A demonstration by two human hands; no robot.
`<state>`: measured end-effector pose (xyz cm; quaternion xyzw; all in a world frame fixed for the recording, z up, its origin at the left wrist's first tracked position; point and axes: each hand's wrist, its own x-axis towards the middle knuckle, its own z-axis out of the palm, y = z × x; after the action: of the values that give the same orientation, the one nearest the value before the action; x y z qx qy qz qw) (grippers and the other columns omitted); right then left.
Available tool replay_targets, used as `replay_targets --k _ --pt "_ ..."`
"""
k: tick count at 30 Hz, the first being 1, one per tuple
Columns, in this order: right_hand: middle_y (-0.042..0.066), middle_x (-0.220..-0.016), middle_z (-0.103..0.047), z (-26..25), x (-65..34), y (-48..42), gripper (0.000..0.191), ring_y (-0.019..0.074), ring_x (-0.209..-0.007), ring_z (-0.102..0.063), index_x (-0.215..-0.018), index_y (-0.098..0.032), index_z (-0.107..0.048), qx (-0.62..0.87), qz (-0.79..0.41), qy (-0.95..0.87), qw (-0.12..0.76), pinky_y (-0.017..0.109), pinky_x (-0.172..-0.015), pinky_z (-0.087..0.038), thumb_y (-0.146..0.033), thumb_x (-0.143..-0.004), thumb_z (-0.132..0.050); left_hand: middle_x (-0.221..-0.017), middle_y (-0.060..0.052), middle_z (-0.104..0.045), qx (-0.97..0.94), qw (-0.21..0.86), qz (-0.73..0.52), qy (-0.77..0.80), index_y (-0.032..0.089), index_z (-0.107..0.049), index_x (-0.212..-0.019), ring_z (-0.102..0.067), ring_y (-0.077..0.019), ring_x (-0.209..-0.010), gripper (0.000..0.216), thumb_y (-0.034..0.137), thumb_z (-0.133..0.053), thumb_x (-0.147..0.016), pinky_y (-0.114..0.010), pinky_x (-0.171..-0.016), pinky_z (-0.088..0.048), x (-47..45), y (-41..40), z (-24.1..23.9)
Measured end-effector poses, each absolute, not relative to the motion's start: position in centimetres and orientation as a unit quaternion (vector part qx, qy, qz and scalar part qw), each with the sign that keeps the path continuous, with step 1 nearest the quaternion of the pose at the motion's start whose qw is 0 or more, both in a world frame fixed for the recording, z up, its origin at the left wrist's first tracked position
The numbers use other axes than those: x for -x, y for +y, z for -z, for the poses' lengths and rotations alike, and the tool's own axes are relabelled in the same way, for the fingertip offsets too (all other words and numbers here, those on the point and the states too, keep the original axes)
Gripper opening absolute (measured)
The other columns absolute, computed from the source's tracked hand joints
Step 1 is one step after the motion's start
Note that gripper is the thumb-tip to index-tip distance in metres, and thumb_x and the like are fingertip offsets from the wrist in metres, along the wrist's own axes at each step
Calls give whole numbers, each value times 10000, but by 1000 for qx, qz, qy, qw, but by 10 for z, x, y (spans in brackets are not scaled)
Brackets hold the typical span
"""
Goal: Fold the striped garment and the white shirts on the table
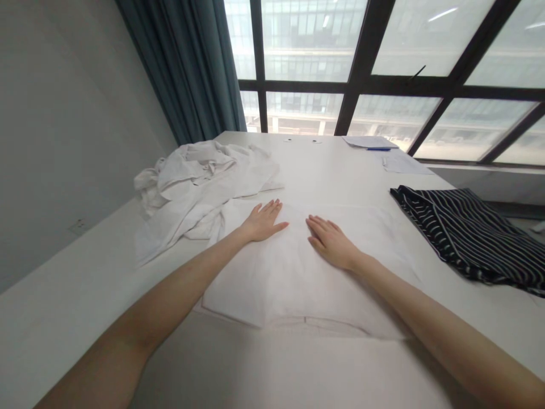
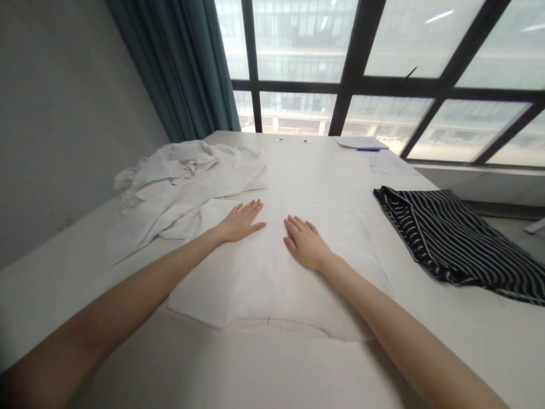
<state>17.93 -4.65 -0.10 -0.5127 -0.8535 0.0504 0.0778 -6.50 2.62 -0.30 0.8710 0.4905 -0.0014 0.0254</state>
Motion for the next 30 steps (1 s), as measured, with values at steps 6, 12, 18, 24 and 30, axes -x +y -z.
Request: replay_targets --k 6,12,18,24,30 --pt "78 -1596 -240 -11 -157 -110 585 235 -1478 -191 -1535 -172 -284 380 -98 -918 54 479 -1198 -178 -439 -1015 -287 -1614 -113 -139 -867 35 1 498 114 -191 -1543 -123 -232 -1500 695 541 -220 -996 -464 -1197 -119 65 26 1" --pt "13 -1586 -285 -27 -167 -146 530 213 -1479 -188 -1532 -299 -278 295 -214 -930 37 510 -1203 -135 -437 -1023 -322 -1607 -125 -174 -871 25 -14 490 130 -224 -1536 -160 -249 -1493 675 536 -245 -996 -473 -1190 -139 66 26 4" --pt "75 -1448 -524 -24 -187 -121 408 194 -1336 -466 -1379 -239 -525 385 -203 -887 151 427 -1122 -359 -308 -999 -393 -1555 -124 -340 -868 -5 -73 492 155 -374 -1466 -288 -231 -1453 542 438 -311 -1007 -494 -1172 -187 67 23 7" --pt "95 -1554 -363 1 -208 -95 517 281 -1443 -291 -1472 -211 -419 525 -8 -847 84 519 -1140 -287 -409 -999 -352 -1443 -99 -516 -879 -30 -109 464 180 -520 -1342 -461 -203 -1345 398 286 -340 -1003 -507 -1176 -160 53 7 4" --pt "38 -1581 -309 1 -204 -99 530 250 -1458 -258 -1501 -255 -367 537 3 -842 55 495 -1157 -265 -441 -1011 -286 -1571 -156 -289 -909 -5 -72 412 112 -343 -1478 -255 -273 -1463 617 484 -365 -986 -512 -1162 -202 33 -38 3"
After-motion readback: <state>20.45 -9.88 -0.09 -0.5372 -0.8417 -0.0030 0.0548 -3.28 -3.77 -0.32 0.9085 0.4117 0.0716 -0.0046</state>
